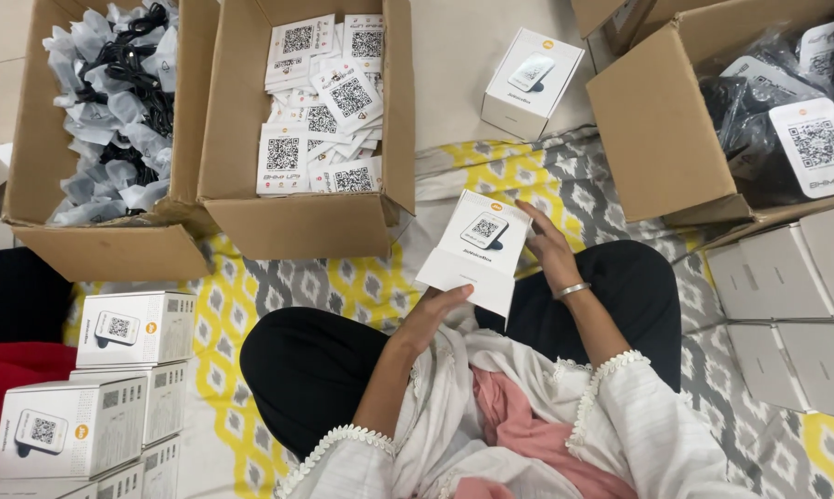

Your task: The person packages small electronic devices into individual retail boxes, applies labels, and organizes them for shipment.

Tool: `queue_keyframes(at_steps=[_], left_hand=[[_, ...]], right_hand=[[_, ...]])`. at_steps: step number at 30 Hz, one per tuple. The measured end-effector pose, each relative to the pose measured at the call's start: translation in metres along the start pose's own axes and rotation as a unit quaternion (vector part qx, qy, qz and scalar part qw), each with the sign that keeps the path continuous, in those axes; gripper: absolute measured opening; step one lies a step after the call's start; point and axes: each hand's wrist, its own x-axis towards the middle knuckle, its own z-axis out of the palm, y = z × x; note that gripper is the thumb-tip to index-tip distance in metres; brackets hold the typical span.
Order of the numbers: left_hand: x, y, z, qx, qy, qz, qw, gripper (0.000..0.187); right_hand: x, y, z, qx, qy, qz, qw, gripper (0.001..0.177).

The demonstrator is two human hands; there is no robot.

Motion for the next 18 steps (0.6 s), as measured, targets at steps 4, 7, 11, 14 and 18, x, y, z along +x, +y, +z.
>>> queue_keyframes(at_steps=[4,7,11,14,18], left_hand=[[0.023,-0.035,-0.014,-0.102,-0.017,0.08,0.991,0.075],[0.02,-0.028,-0.012,-0.127,-0.12,0.164,0.971,0.082],[0.015,-0.013,-0.001,-0.023,-0.125,0.142,0.982,0.092],[0.026,-0.018,0.001,0.063,-0.03,0.109,0.992,0.082],[0.025,-0.005,0.011,0.413,0.043,0.121,0.902,0.068]], right_hand=[[-0.02,-0.009,0.016,-0.301,-0.071,-0.171,0.936,0.092],[-0.042,-0.044,0.05,-0.427,-0.065,-0.246,0.867,0.106],[-0.044,-0.046,0.054,-0.46,-0.072,-0.287,0.837,0.129],[-0.043,-0.039,0.052,-0.458,-0.063,-0.284,0.84,0.127],[-0.039,-0.036,0.046,-0.446,-0.062,-0.291,0.844,0.119]])
